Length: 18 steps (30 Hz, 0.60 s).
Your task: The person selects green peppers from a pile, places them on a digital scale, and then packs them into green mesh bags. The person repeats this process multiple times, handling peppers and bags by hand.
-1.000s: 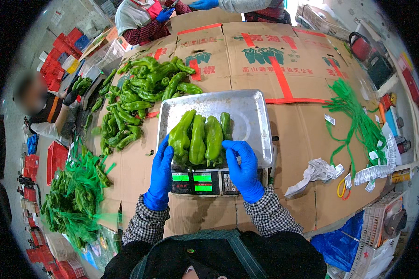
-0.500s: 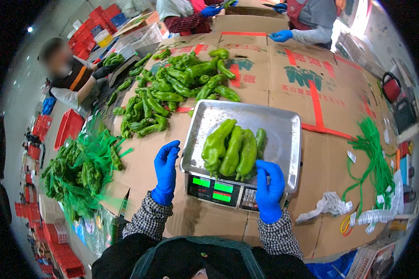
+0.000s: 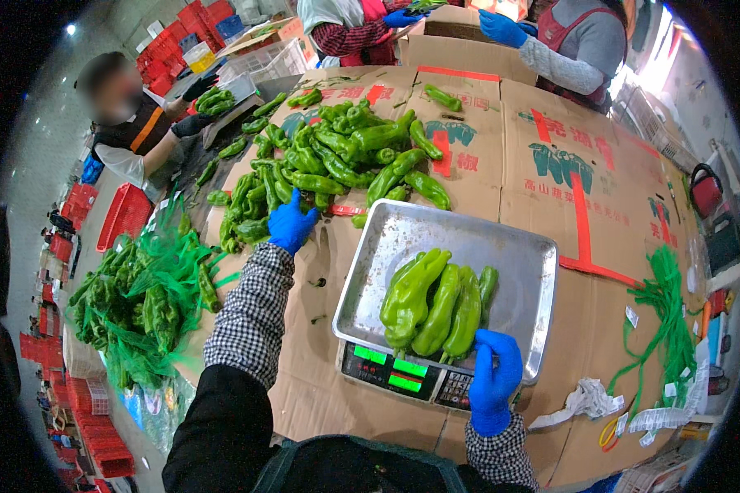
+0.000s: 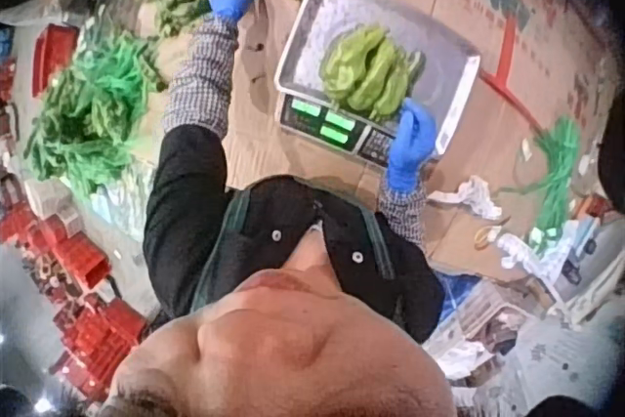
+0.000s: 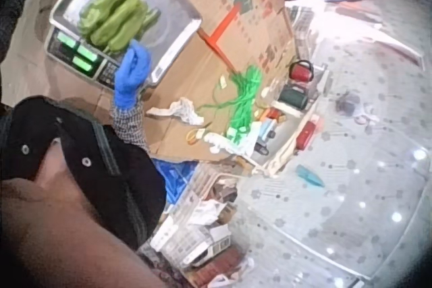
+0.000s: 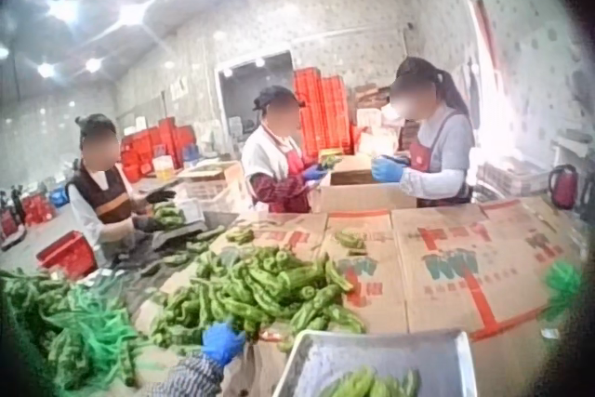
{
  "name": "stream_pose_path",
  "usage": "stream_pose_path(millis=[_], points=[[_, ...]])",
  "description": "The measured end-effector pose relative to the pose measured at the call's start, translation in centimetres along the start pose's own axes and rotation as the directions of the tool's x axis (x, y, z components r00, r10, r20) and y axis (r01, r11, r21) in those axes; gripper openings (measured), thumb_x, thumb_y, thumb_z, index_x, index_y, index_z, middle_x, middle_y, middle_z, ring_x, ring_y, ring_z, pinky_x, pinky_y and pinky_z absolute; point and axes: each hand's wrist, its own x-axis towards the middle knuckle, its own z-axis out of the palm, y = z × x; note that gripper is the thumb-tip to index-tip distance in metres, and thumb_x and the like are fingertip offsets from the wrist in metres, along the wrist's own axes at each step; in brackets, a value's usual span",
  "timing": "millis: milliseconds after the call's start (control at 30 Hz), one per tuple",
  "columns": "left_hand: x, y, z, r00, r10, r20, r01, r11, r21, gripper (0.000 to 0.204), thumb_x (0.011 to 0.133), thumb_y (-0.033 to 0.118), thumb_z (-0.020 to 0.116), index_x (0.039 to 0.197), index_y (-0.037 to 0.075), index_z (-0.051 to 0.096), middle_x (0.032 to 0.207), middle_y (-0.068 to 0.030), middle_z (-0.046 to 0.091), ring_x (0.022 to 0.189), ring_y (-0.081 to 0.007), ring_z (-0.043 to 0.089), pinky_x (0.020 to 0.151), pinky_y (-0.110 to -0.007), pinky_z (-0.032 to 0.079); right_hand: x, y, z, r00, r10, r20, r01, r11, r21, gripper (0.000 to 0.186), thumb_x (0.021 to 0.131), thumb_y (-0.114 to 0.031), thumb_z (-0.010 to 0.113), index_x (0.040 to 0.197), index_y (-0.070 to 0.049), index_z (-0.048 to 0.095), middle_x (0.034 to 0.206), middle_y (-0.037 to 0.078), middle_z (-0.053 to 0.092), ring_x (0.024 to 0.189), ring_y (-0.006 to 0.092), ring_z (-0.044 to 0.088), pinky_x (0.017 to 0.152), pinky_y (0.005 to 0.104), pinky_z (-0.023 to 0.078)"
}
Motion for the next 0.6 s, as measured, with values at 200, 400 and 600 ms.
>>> stream_pose_path(millis=[200, 400, 600], points=[[2.4, -4.0, 4.9, 0.966, -0.045, -0.256, -0.065, 0.911, -0.406, 0.045, 0.076, 0.029, 0.066, 0.120, 0.020, 0.059, 0.103, -0.0180, 0.059, 0.099, -0.0355, 0.054, 0.087, -0.045, 0.043, 0.1, -0.7, 0.2, 0.999, 0.033, -0.006, -0.034, 0.999, -0.020, 0.013, 0.084, 0.004, 0.052, 0.094, 0.002, 0.061, 0.089, 0.012, 0.059, 0.081, 0.0214, 0.058, 0.072, 0.0296, 0.046], [-5.6, -0.7, -3.4, 0.954, 0.274, -0.124, -0.122, -0.027, -0.992, 0.063, 0.083, 0.002, 0.054, 0.142, 0.014, 0.033, 0.128, -0.0076, 0.049, 0.105, -0.0179, 0.055, 0.082, -0.028, 0.045, 0.4, -0.9, 0.3, 1.000, 0.003, -0.003, -0.003, 1.000, -0.012, 0.015, 0.084, 0.004, 0.053, 0.096, 0.002, 0.061, 0.091, 0.012, 0.060, 0.081, 0.0205, 0.058, 0.071, 0.0292, 0.046], [-13.8, 2.3, -8.6, 0.863, 0.498, -0.085, 0.124, -0.372, -0.920, 0.083, 0.082, 0.018, 0.064, 0.147, 0.022, 0.014, 0.135, -0.0107, 0.043, 0.116, -0.0281, 0.051, 0.089, -0.036, 0.046, 0.0, -1.8, 0.4, 0.988, 0.108, -0.108, -0.092, 0.985, 0.145, 0.015, 0.087, 0.002, 0.050, 0.096, 0.002, 0.061, 0.087, 0.009, 0.060, 0.078, 0.0157, 0.056, 0.070, 0.0269, 0.045]])
